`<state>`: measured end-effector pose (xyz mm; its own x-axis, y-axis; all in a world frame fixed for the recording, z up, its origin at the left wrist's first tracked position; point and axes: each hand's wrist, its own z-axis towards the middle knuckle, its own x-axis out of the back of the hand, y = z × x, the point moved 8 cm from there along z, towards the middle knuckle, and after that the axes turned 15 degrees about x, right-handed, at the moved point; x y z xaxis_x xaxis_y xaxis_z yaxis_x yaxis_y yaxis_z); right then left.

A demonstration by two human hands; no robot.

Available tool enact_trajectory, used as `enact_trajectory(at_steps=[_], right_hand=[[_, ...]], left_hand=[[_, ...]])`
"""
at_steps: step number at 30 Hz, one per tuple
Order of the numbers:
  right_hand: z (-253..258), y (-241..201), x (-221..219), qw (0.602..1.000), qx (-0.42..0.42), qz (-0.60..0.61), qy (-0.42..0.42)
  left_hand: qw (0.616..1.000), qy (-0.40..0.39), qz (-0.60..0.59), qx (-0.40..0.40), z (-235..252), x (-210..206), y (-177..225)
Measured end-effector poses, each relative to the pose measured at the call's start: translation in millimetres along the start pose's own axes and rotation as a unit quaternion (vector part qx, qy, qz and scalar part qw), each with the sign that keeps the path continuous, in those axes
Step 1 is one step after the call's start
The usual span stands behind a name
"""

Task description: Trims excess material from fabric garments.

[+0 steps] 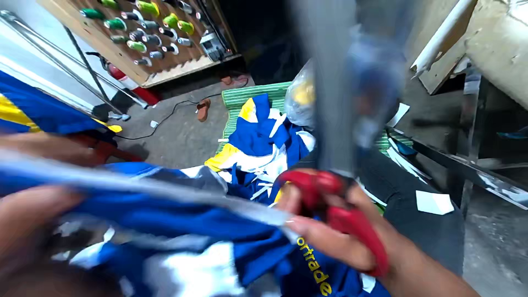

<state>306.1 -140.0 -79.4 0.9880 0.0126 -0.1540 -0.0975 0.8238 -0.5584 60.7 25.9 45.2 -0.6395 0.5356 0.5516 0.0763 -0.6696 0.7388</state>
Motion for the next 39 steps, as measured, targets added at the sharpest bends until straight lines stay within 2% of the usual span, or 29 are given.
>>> enact_trajectory(at_steps=[1,4,6,8,11,14,17,20,23,28,30,36,39], right_hand=[[-26,-1,19,0.999,-0.021,-0.033,0.024],[-109,-8,76,0.973,-0.134,-0.137,0.131],[-156,-13,104,0.941,-0.207,-0.192,0.188],[-185,-16,120,0.911,-0.256,-0.239,0.218],[-190,-13,130,0.889,-0.264,-0.289,0.236],[-180,0,134,0.888,-0.26,-0.287,0.25],[-171,10,132,0.901,-0.247,-0.262,0.241],[-166,14,130,0.907,-0.238,-0.261,0.228],[-168,12,134,0.902,-0.245,-0.28,0.22],[-184,4,140,0.879,-0.332,-0.294,0.176],[-193,-3,138,0.874,-0.352,-0.293,0.162],[-205,-9,122,0.859,-0.39,-0.268,0.197],[-200,-3,115,0.892,-0.349,-0.161,0.237]], left_hand=[[0.995,-0.098,0.023,0.013,21,-43,-8],[0.971,-0.178,-0.044,0.151,77,-181,-37],[0.925,-0.259,-0.142,0.24,88,-259,-72],[0.88,-0.331,-0.182,0.287,94,-318,-90],[0.844,-0.408,-0.194,0.289,98,-366,-94],[0.846,-0.413,-0.169,0.291,93,-373,-97],[0.864,-0.368,-0.104,0.329,83,-359,-111],[0.837,-0.403,-0.068,0.364,69,-362,-128],[0.823,-0.413,-0.13,0.367,66,-361,-127],[0.891,-0.337,-0.07,0.295,73,-351,-109],[0.9,-0.316,-0.08,0.29,75,-346,-105],[0.882,-0.299,-0.16,0.326,84,-339,-105],[0.839,-0.31,-0.262,0.362,82,-336,-103]])
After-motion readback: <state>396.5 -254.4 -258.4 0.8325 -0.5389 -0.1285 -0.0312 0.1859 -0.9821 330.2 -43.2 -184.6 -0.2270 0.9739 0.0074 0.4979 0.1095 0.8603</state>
